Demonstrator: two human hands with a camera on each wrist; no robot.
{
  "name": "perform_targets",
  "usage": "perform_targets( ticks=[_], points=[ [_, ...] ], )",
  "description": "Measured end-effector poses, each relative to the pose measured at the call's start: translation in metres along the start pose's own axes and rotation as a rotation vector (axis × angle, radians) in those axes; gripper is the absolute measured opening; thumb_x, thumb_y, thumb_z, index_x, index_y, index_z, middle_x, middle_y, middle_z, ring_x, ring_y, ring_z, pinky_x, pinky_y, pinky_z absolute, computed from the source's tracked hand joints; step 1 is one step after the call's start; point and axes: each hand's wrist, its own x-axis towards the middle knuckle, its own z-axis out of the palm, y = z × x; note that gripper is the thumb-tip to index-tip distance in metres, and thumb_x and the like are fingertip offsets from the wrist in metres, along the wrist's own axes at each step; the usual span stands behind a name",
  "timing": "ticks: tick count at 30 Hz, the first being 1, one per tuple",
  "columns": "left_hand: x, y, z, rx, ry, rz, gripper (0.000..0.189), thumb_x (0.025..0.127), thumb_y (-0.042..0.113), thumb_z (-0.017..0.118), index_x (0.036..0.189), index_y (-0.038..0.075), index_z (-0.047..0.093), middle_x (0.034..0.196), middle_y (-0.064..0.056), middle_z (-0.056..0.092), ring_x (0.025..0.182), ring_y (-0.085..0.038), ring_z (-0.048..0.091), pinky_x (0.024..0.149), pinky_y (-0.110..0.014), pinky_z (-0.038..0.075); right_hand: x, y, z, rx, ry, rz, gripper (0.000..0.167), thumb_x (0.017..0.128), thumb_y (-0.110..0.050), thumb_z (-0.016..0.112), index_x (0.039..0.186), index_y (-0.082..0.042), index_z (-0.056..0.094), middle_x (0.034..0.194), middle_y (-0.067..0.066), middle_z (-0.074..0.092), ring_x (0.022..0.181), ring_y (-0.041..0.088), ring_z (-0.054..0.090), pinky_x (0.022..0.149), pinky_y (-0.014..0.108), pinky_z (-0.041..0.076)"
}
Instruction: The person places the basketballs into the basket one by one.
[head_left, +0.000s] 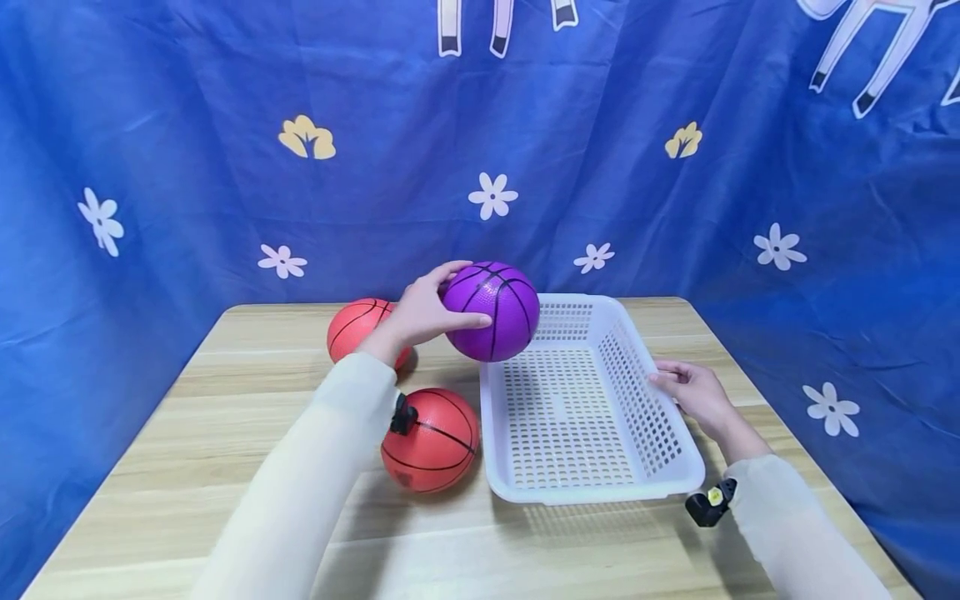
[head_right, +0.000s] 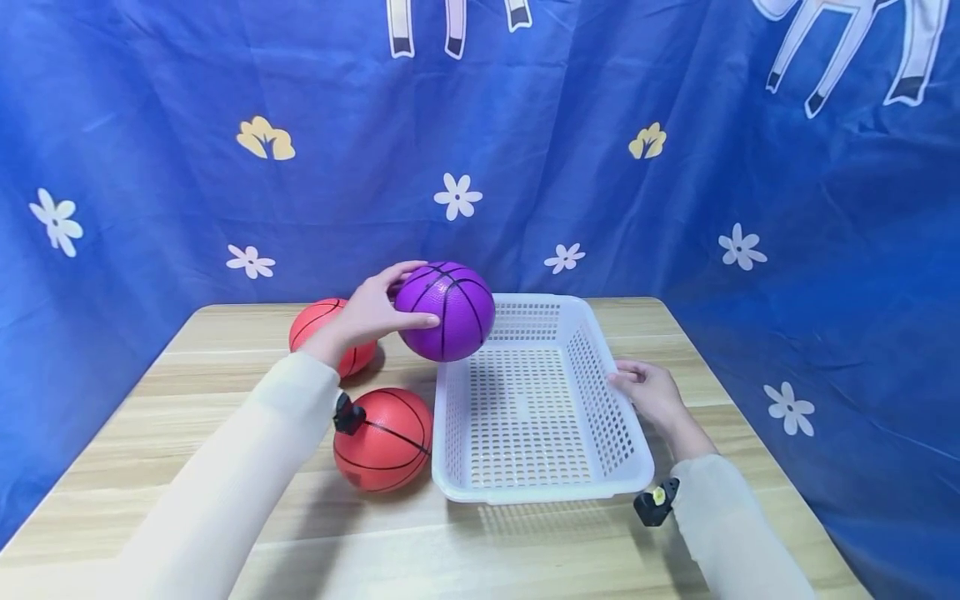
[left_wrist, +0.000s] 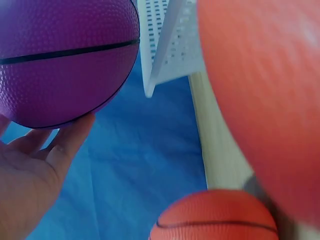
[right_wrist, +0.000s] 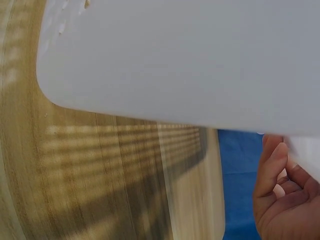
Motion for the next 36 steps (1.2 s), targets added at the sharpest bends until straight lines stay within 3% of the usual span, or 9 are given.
perform_targets(
  ticks=[2,9,11,17,21,36],
  points=[
    [0.006,0.002,0.008,-0.003,0.002,-0.003,0.085,0.067,0.039,0.085,0.140,0.025,0.045,0.129,-0.011,0.051,0.110,-0.030,0.054,0.084,-0.046,0.052,0.005,0.007,-0.002,-0.011,0.009,0.015,0.056,0.091,-0.031,0.066,0.133,0.004,0.051,0.108,0.015,0.066,0.085,0.021,0.067,0.067,0.034,0.056],
    [0.024,0.009,0.035,-0.053,0.004,-0.015,0.087,0.065,0.041,0.086,0.139,0.023,0.045,0.126,-0.009,0.054,0.108,-0.028,0.055,0.083,-0.043,0.052,0.041,0.067,-0.013,0.012,0.048,-0.003,0.075,0.077,-0.057,0.071,0.131,-0.007,0.056,0.107,0.010,0.067,0.086,0.024,0.067,0.065,0.036,0.057],
    [0.028,0.011,0.043,-0.064,0.003,-0.025,0.088,0.065,0.042,0.086,0.140,0.023,0.045,0.127,-0.009,0.054,0.109,-0.028,0.055,0.083,-0.042,0.053,0.038,0.064,-0.012,0.014,0.047,0.002,0.075,0.077,-0.057,0.070,0.131,-0.007,0.056,0.107,0.010,0.067,0.087,0.023,0.068,0.065,0.035,0.057],
    [0.040,0.015,0.067,-0.091,0.007,-0.046,0.090,0.065,0.045,0.085,0.141,0.022,0.043,0.128,-0.008,0.054,0.109,-0.027,0.055,0.082,-0.041,0.053,0.006,0.011,-0.002,-0.020,0.011,0.026,0.055,0.093,-0.032,0.063,0.134,0.002,0.050,0.110,0.015,0.066,0.086,0.021,0.067,0.067,0.034,0.056],
    [0.046,0.018,0.081,-0.122,0.017,-0.051,0.090,0.065,0.045,0.086,0.140,0.021,0.043,0.127,-0.007,0.053,0.108,-0.026,0.055,0.081,-0.040,0.054,-0.004,-0.010,0.003,-0.050,0.014,0.044,0.051,0.095,-0.024,0.060,0.135,0.005,0.047,0.115,0.021,0.063,0.087,0.020,0.066,0.069,0.032,0.056],
    [0.057,0.027,0.135,-0.076,0.044,-0.083,0.094,0.066,0.047,0.084,0.143,0.017,0.039,0.129,-0.010,0.050,0.111,-0.025,0.053,0.082,-0.039,0.053,-0.002,-0.008,0.001,-0.052,0.011,0.039,0.051,0.095,-0.024,0.060,0.134,0.007,0.047,0.113,0.021,0.063,0.086,0.018,0.066,0.070,0.032,0.056]
  ],
)
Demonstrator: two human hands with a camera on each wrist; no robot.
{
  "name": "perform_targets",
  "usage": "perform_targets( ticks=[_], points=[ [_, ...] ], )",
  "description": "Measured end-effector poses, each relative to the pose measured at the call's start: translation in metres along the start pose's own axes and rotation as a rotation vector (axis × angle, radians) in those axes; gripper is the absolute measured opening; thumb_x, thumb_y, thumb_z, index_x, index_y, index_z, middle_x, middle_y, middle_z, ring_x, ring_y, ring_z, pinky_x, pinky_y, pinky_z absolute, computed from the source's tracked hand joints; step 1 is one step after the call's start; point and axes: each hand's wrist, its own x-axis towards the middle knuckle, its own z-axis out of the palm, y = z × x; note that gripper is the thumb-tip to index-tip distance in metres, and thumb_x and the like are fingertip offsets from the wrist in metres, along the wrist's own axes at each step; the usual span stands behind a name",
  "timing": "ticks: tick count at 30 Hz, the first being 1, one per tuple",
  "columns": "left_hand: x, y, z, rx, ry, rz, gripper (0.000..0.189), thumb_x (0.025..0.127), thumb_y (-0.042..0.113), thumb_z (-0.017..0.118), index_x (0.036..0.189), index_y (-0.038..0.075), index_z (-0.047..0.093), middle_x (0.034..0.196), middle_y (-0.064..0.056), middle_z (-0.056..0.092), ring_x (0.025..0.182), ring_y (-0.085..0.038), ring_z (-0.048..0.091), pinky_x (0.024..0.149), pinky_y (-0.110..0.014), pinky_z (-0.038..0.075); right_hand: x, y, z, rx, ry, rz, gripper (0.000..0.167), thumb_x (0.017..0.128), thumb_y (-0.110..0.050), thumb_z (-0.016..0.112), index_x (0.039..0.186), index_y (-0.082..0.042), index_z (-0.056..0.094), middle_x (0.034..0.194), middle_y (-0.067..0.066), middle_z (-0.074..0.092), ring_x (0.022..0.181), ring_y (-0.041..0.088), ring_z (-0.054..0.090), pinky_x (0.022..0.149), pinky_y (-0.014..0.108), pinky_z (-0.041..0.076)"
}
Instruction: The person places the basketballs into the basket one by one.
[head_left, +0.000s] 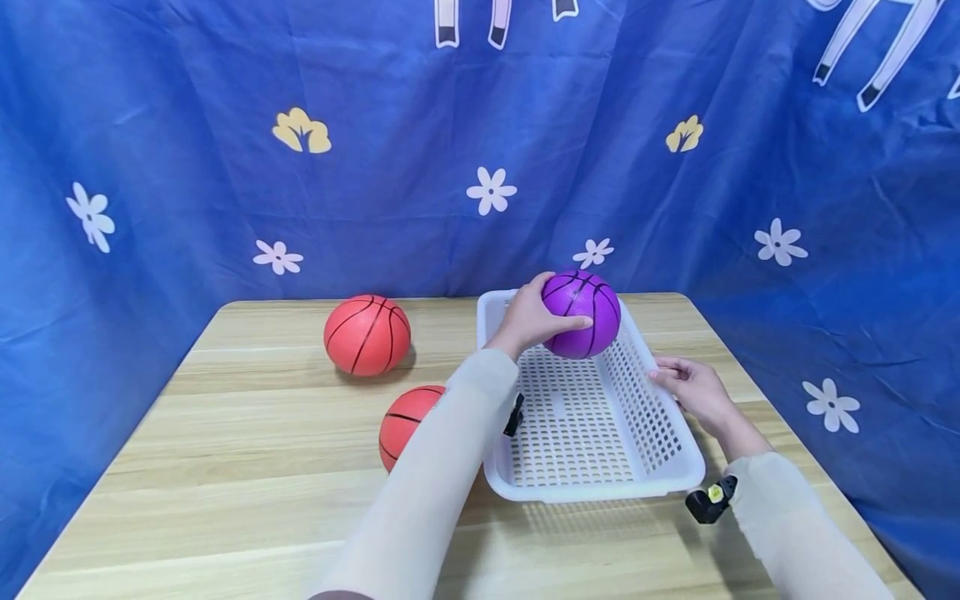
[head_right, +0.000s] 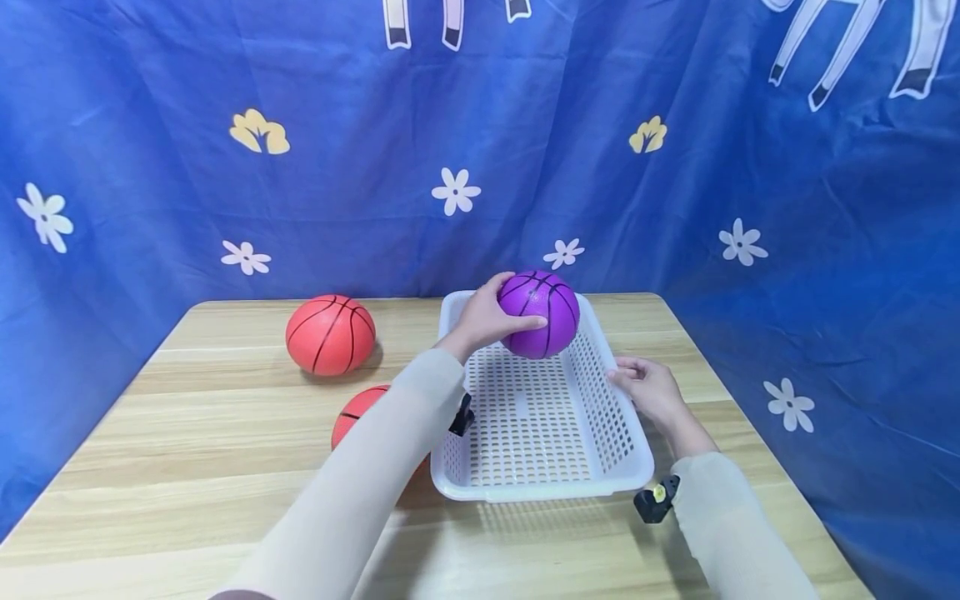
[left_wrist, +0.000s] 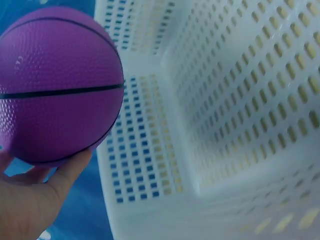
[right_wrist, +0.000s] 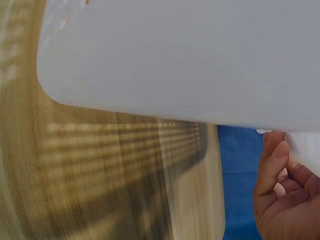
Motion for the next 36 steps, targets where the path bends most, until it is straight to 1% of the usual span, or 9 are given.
perform_targets(
  ticks=[2,6,10,15,20,25,28,32,36],
  points=[
    [0.000,0.000,0.008,0.029,0.008,-0.005,0.096,0.066,0.046,0.084,0.144,0.017,0.037,0.132,-0.011,0.048,0.113,-0.027,0.052,0.084,-0.040,0.052,0.007,0.012,-0.002,0.048,-0.008,-0.030,0.048,0.094,-0.023,0.062,0.132,0.003,0.051,0.109,0.017,0.065,0.084,0.018,0.066,0.067,0.032,0.056],
    [-0.002,-0.004,0.021,0.107,0.014,-0.029,0.099,0.069,0.048,0.082,0.147,0.017,0.031,0.137,-0.014,0.042,0.119,-0.030,0.047,0.088,-0.045,0.050,0.007,0.011,-0.002,0.058,-0.010,-0.048,0.050,0.093,-0.025,0.063,0.132,0.005,0.051,0.106,0.015,0.066,0.083,0.018,0.067,0.067,0.032,0.056],
    [-0.004,-0.009,0.030,0.120,-0.004,-0.063,0.098,0.071,0.049,0.080,0.148,0.018,0.028,0.140,-0.015,0.039,0.122,-0.031,0.044,0.091,-0.047,0.048,-0.001,-0.005,0.002,0.023,-0.002,-0.009,0.052,0.095,-0.022,0.061,0.134,0.009,0.046,0.112,0.020,0.063,0.084,0.015,0.066,0.070,0.031,0.056],
    [-0.004,-0.012,0.038,0.116,-0.028,-0.099,0.099,0.073,0.049,0.079,0.149,0.017,0.026,0.141,-0.017,0.037,0.123,-0.031,0.043,0.093,-0.047,0.046,-0.002,-0.008,0.002,0.020,-0.002,0.006,0.051,0.096,-0.020,0.059,0.136,0.008,0.044,0.115,0.022,0.061,0.085,0.014,0.066,0.070,0.029,0.056],
    [-0.004,-0.017,0.046,0.161,-0.042,-0.113,0.100,0.070,0.049,0.081,0.149,0.017,0.027,0.140,-0.017,0.037,0.125,-0.031,0.041,0.094,-0.047,0.046,-0.003,-0.006,0.001,0.012,0.003,-0.001,0.052,0.096,-0.022,0.059,0.136,0.008,0.044,0.115,0.023,0.061,0.085,0.015,0.066,0.071,0.029,0.056],
    [-0.004,-0.020,0.049,0.195,-0.064,-0.128,0.103,0.068,0.049,0.083,0.149,0.018,0.027,0.140,-0.017,0.038,0.124,-0.030,0.043,0.095,-0.045,0.045,-0.003,-0.004,0.001,-0.006,0.009,-0.014,0.050,0.096,-0.021,0.058,0.135,0.008,0.045,0.112,0.022,0.062,0.083,0.014,0.065,0.069,0.029,0.056],
    [-0.003,-0.021,0.049,0.212,-0.078,-0.120,0.104,0.069,0.049,0.082,0.150,0.016,0.026,0.141,-0.018,0.037,0.126,-0.030,0.041,0.098,-0.045,0.043,-0.003,-0.003,0.001,-0.014,0.014,-0.017,0.049,0.096,-0.020,0.058,0.134,0.009,0.045,0.110,0.021,0.062,0.082,0.013,0.065,0.069,0.029,0.056],
    [-0.002,-0.023,0.048,0.206,-0.090,-0.130,0.107,0.068,0.049,0.083,0.151,0.015,0.024,0.143,-0.018,0.036,0.128,-0.030,0.040,0.098,-0.045,0.042,-0.002,-0.003,0.002,-0.016,0.016,-0.022,0.049,0.096,-0.019,0.059,0.134,0.009,0.046,0.110,0.021,0.063,0.082,0.014,0.065,0.070,0.029,0.056],
    [0.000,-0.023,0.043,0.204,-0.086,-0.135,0.114,0.064,0.051,0.084,0.152,0.014,0.021,0.145,-0.018,0.035,0.129,-0.030,0.040,0.100,-0.045,0.041,-0.002,-0.004,0.002,-0.027,0.018,-0.025,0.047,0.096,-0.018,0.058,0.133,0.009,0.047,0.109,0.022,0.063,0.081,0.014,0.066,0.069,0.029,0.056]
  ],
)
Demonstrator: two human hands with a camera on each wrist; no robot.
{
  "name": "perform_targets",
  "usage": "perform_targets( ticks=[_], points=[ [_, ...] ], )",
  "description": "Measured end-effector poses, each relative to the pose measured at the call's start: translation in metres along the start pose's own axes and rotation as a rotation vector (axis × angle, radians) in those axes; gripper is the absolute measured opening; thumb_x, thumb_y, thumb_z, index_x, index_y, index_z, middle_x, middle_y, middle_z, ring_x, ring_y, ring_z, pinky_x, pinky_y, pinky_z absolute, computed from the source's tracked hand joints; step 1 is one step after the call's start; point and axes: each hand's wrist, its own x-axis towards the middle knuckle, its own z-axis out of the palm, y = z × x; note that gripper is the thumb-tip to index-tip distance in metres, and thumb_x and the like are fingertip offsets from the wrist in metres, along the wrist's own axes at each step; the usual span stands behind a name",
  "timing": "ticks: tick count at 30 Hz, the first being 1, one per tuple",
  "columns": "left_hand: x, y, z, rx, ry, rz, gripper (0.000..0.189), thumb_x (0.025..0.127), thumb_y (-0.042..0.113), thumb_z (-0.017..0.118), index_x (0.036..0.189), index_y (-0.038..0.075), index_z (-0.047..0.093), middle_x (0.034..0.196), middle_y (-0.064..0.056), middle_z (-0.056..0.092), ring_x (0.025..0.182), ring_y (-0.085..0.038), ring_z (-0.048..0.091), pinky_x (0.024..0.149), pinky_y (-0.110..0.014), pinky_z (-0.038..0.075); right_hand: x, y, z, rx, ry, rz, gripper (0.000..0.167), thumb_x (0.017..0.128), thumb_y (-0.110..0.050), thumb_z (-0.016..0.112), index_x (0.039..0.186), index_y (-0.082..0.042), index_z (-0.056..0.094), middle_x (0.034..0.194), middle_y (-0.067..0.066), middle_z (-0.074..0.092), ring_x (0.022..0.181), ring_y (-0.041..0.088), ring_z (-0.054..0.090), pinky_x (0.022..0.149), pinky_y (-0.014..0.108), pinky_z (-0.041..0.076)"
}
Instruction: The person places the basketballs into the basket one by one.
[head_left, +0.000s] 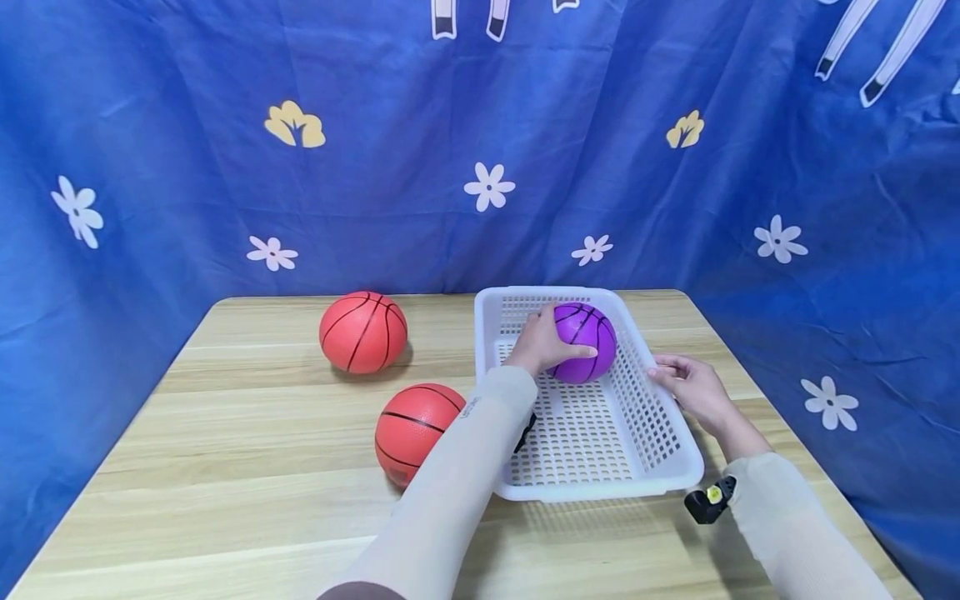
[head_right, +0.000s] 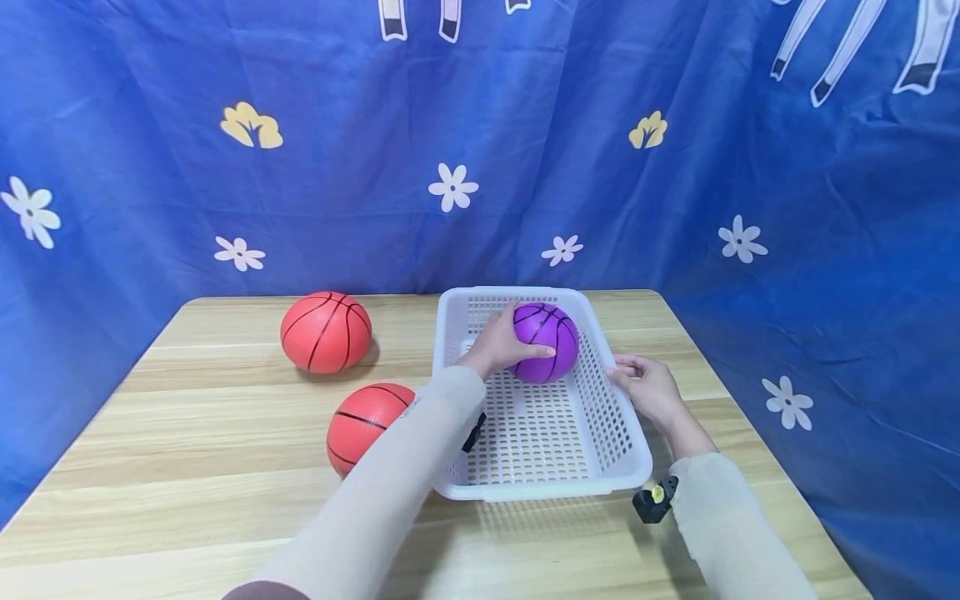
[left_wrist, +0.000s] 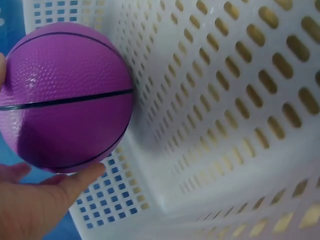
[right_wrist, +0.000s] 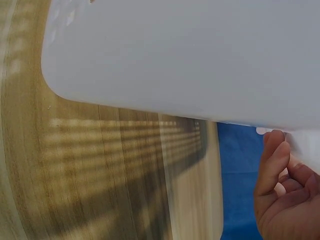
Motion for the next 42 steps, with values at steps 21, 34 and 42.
perform_targets(
  ticks=[21,34,42],
  points=[
    [-0.015,0.027,-0.092,-0.004,0.096,0.133,0.112,0.062,0.055,0.084,0.151,0.022,0.025,0.150,-0.011,0.029,0.134,-0.028,0.032,0.101,-0.049,0.038,0.000,0.000,0.000,-0.009,0.004,-0.009,0.046,0.096,-0.016,0.058,0.132,0.011,0.047,0.108,0.023,0.063,0.082,0.018,0.066,0.068,0.029,0.056],
    [-0.034,-0.010,-0.149,0.135,0.174,0.279,0.103,0.066,0.055,0.081,0.149,0.018,0.031,0.148,-0.007,0.036,0.134,-0.027,0.033,0.105,-0.045,0.034,0.000,0.001,0.001,-0.030,0.008,-0.020,0.045,0.096,-0.015,0.057,0.131,0.011,0.048,0.110,0.026,0.062,0.085,0.024,0.067,0.069,0.029,0.056],
    [-0.048,-0.048,-0.183,0.198,0.218,0.332,0.093,0.071,0.050,0.080,0.146,0.016,0.038,0.145,-0.007,0.040,0.133,-0.026,0.034,0.106,-0.048,0.031,-0.001,0.002,0.001,-0.023,-0.001,-0.032,0.046,0.097,-0.016,0.057,0.132,0.011,0.047,0.109,0.025,0.062,0.082,0.018,0.067,0.069,0.029,0.056]
  ],
)
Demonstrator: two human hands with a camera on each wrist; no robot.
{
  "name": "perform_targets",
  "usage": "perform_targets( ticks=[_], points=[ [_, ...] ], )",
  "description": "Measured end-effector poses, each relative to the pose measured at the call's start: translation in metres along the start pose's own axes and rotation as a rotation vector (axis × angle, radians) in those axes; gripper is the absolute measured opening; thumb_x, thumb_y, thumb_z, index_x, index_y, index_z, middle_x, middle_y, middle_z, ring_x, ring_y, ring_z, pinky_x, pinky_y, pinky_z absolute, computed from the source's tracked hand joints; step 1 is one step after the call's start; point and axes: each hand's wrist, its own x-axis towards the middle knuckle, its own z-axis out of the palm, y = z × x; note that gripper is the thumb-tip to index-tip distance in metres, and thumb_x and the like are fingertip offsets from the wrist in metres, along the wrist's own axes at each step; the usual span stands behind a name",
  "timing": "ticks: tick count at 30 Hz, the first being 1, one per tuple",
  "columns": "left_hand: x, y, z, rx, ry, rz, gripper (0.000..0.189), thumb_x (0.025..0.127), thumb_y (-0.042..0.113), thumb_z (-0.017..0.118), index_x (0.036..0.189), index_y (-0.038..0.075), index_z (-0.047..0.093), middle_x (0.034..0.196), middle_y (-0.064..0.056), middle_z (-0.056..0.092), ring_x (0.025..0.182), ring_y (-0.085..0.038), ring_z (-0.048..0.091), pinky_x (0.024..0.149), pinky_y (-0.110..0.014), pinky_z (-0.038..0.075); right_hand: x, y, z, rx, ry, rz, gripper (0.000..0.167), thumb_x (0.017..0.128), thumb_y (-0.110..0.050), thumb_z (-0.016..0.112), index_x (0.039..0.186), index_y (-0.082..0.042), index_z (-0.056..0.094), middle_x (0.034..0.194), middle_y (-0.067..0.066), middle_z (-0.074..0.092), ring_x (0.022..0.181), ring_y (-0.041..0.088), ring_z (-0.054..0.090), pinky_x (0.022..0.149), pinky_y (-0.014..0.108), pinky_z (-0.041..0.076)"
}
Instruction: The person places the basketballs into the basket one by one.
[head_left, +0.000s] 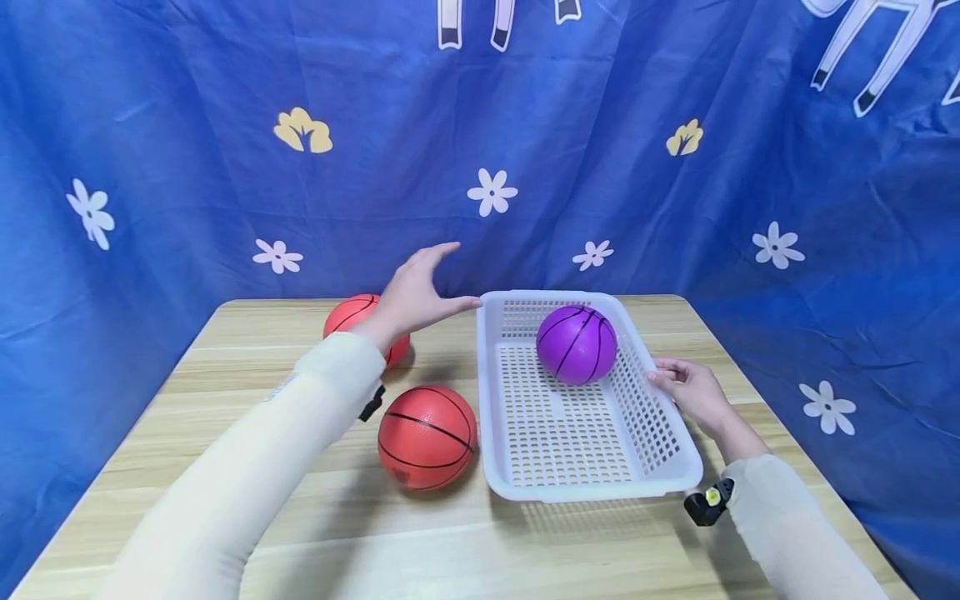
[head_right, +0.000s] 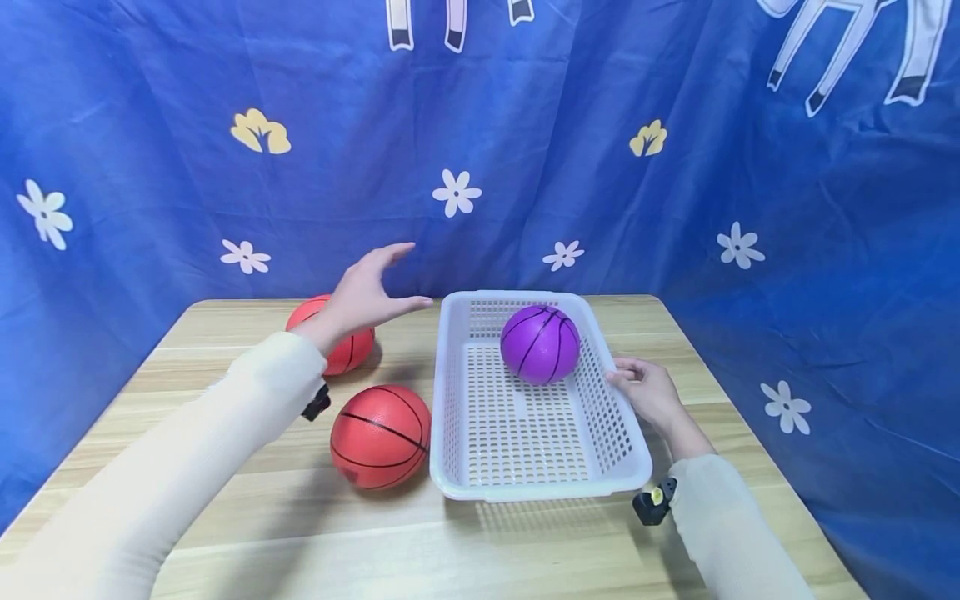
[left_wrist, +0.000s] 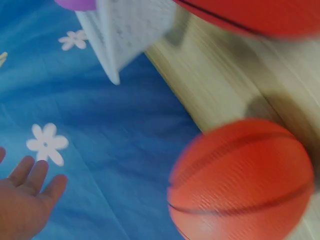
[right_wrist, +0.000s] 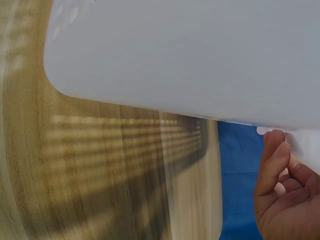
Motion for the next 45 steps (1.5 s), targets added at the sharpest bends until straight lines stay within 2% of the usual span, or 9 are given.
perform_targets(
  ticks=[8,16,22,27,32,37,42,45],
  points=[
    [-0.020,-0.044,-0.018,0.036,0.032,-0.006,0.090,0.072,0.049,0.079,0.146,0.014,0.039,0.144,-0.012,0.040,0.133,-0.031,0.033,0.105,-0.054,0.029,0.000,-0.001,0.002,-0.004,0.008,0.023,0.047,0.097,-0.018,0.058,0.133,0.010,0.046,0.109,0.023,0.063,0.081,0.017,0.066,0.068,0.029,0.056],
    [-0.038,-0.088,-0.031,0.061,0.061,-0.099,0.092,0.072,0.050,0.078,0.147,0.018,0.036,0.146,-0.014,0.037,0.133,-0.036,0.032,0.101,-0.061,0.030,-0.001,-0.002,0.002,-0.021,0.020,0.042,0.047,0.097,-0.020,0.058,0.133,0.008,0.047,0.109,0.023,0.062,0.082,0.018,0.066,0.068,0.029,0.056],
    [-0.050,-0.112,-0.039,0.067,0.082,-0.160,0.094,0.072,0.055,0.076,0.148,0.018,0.034,0.147,-0.015,0.035,0.131,-0.037,0.033,0.097,-0.064,0.032,-0.001,-0.002,0.001,-0.025,0.022,0.049,0.048,0.097,-0.020,0.058,0.134,0.008,0.047,0.110,0.023,0.062,0.082,0.018,0.066,0.068,0.029,0.056],
    [-0.057,-0.127,-0.040,0.056,0.067,-0.189,0.099,0.071,0.055,0.077,0.149,0.013,0.032,0.146,-0.019,0.035,0.133,-0.039,0.030,0.098,-0.065,0.030,-0.001,0.000,0.001,-0.011,0.019,0.042,0.048,0.097,-0.020,0.058,0.134,0.008,0.046,0.111,0.023,0.062,0.082,0.017,0.066,0.068,0.029,0.056],
    [-0.067,-0.139,-0.036,0.049,0.015,-0.230,0.107,0.070,0.055,0.078,0.151,0.013,0.025,0.145,-0.025,0.030,0.131,-0.045,0.028,0.095,-0.069,0.030,-0.001,0.001,0.002,0.005,0.017,0.027,0.048,0.097,-0.018,0.058,0.134,0.009,0.046,0.110,0.024,0.062,0.082,0.016,0.066,0.069,0.029,0.056],
    [-0.073,-0.151,-0.027,0.048,-0.002,-0.220,0.109,0.069,0.053,0.080,0.150,0.006,0.025,0.143,-0.029,0.031,0.128,-0.048,0.029,0.092,-0.069,0.034,-0.001,0.001,0.003,0.013,0.021,0.027,0.048,0.096,-0.018,0.058,0.134,0.010,0.046,0.110,0.023,0.062,0.081,0.016,0.066,0.069,0.029,0.056],
    [-0.079,-0.158,-0.018,-0.002,-0.014,-0.250,0.112,0.067,0.051,0.083,0.151,0.007,0.023,0.137,-0.034,0.030,0.121,-0.051,0.033,0.088,-0.068,0.039,-0.001,0.000,0.003,0.017,0.018,0.030,0.048,0.097,-0.018,0.057,0.134,0.010,0.045,0.109,0.024,0.062,0.081,0.016,0.066,0.069,0.029,0.056],
    [-0.081,-0.160,-0.014,-0.047,-0.019,-0.277,0.116,0.065,0.048,0.085,0.152,0.009,0.020,0.138,-0.034,0.027,0.120,-0.051,0.034,0.088,-0.067,0.040,-0.001,0.000,0.002,0.012,0.020,0.023,0.047,0.097,-0.018,0.057,0.134,0.010,0.046,0.107,0.023,0.062,0.080,0.017,0.066,0.068,0.030,0.056]
  ],
)
